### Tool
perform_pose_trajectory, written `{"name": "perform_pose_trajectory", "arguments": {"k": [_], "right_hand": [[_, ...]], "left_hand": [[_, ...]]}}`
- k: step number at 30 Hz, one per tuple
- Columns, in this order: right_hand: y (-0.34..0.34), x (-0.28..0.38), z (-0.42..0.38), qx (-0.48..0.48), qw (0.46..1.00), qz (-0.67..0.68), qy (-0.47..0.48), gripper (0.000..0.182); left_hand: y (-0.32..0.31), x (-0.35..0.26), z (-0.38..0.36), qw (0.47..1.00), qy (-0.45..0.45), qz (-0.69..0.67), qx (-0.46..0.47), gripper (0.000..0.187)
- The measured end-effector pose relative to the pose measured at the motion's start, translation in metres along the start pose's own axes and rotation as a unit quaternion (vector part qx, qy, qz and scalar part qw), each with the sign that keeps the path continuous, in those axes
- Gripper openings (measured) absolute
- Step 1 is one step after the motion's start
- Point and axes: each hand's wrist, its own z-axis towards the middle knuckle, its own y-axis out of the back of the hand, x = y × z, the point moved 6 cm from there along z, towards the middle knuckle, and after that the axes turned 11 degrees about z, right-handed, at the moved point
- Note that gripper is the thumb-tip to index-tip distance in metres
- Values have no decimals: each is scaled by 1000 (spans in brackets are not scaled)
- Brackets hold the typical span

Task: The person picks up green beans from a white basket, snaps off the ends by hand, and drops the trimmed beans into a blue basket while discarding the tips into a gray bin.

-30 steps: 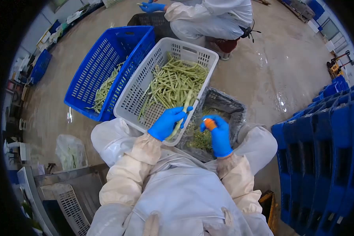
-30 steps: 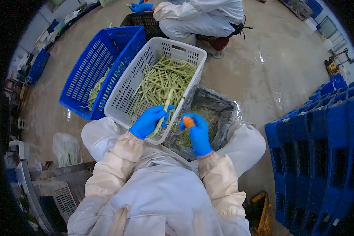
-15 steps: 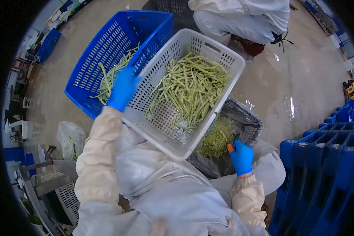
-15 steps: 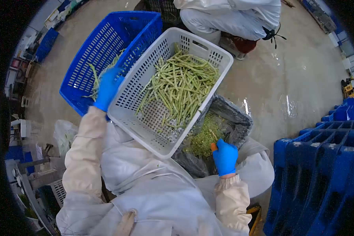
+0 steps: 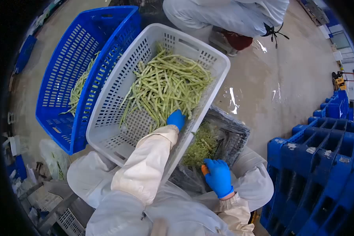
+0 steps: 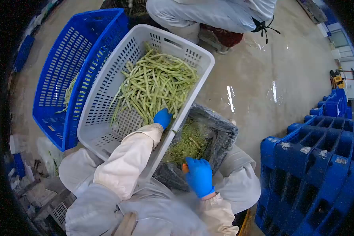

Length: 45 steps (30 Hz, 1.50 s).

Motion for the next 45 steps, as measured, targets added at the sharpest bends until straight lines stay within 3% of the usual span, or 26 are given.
{"name": "perform_pose_trajectory", "arguments": {"k": [5, 7, 9, 11, 12, 14, 15, 16, 17, 19, 22, 24, 27, 32, 34, 37, 38, 40, 41, 43, 44, 45], "right_hand": [[8, 5, -7, -10, 1000, -10, 17, 17], [10, 8, -13, -31, 998, -24, 41, 17], [15, 14, -16, -38, 998, -18, 45, 19], [18, 16, -21, -47, 998, -16, 46, 21], [20, 16, -24, -96, 992, 46, 67, 24], [29, 22, -30, -151, 979, 107, 88, 26], [30, 22, -29, -147, 957, 245, 56, 28], [29, 22, -31, -139, 915, 378, 24, 29], [29, 26, -33, -143, 914, 379, 25, 29], [20, 29, -34, -76, 824, 561, 23, 29], [16, 33, -43, -25, 811, 582, 55, 28], [17, 37, -50, -18, 816, 574, 65, 27], [16, 40, -57, -3, 829, 553, 76, 26], [-9, 22, -53, -38, 869, 487, 83, 24], [-15, 20, -54, -42, 937, 341, 60, 22], [-19, 23, -58, -56, 893, 444, 52, 20], [-19, 25, -57, -56, 893, 443, 53, 20], [-16, 20, -56, -113, 822, 558, 29, 19], [-11, 27, -57, -112, 822, 557, 30, 19], [-1, 35, -57, -118, 697, 707, 25, 17], [-3, 36, -56, -117, 697, 707, 26, 17], [-7, 41, -55, -87, 723, 684, 37, 17]], "left_hand": [[26, 23, -14, 998, -61, 17, 26, 19], [43, 55, -50, 966, 68, -149, 197, 16], [77, 74, -85, 971, 63, -204, 113, 16], [124, 61, -132, 929, 49, -357, 81, 18], [140, 57, -154, 932, 44, -352, 78, 18], [169, 35, -194, 921, -81, -374, 71, 18], [178, 28, -213, 922, -86, -371, 71, 18], [190, 16, -232, 937, -130, -322, 31, 18], [198, 5, -249, 947, -173, -272, -10, 20], [206, -6, -268, 945, -223, -235, -49, 21], [219, -17, -290, 935, -297, -150, -122, 20], [228, -24, -303, 917, -343, -16, -204, 22], [241, -32, -317, 894, -336, 105, -279, 23], [248, -44, -329, 870, -325, 207, -308, 24], [247, -46, -329, 860, -323, 240, -314, 24], [248, -47, -332, 848, -328, 257, -329, 25], [249, -48, -333, 854, -326, 246, -321, 24], [246, -46, -333, 861, -324, 234, -315, 23], [241, -39, -329, 878, -325, 163, -312, 24], [224, -27, -318, 889, -324, 92, -311, 25], [208, -14, -302, 940, -255, -103, -200, 19], [186, -3, -290, 938, -173, -292, -77, 15]]}}
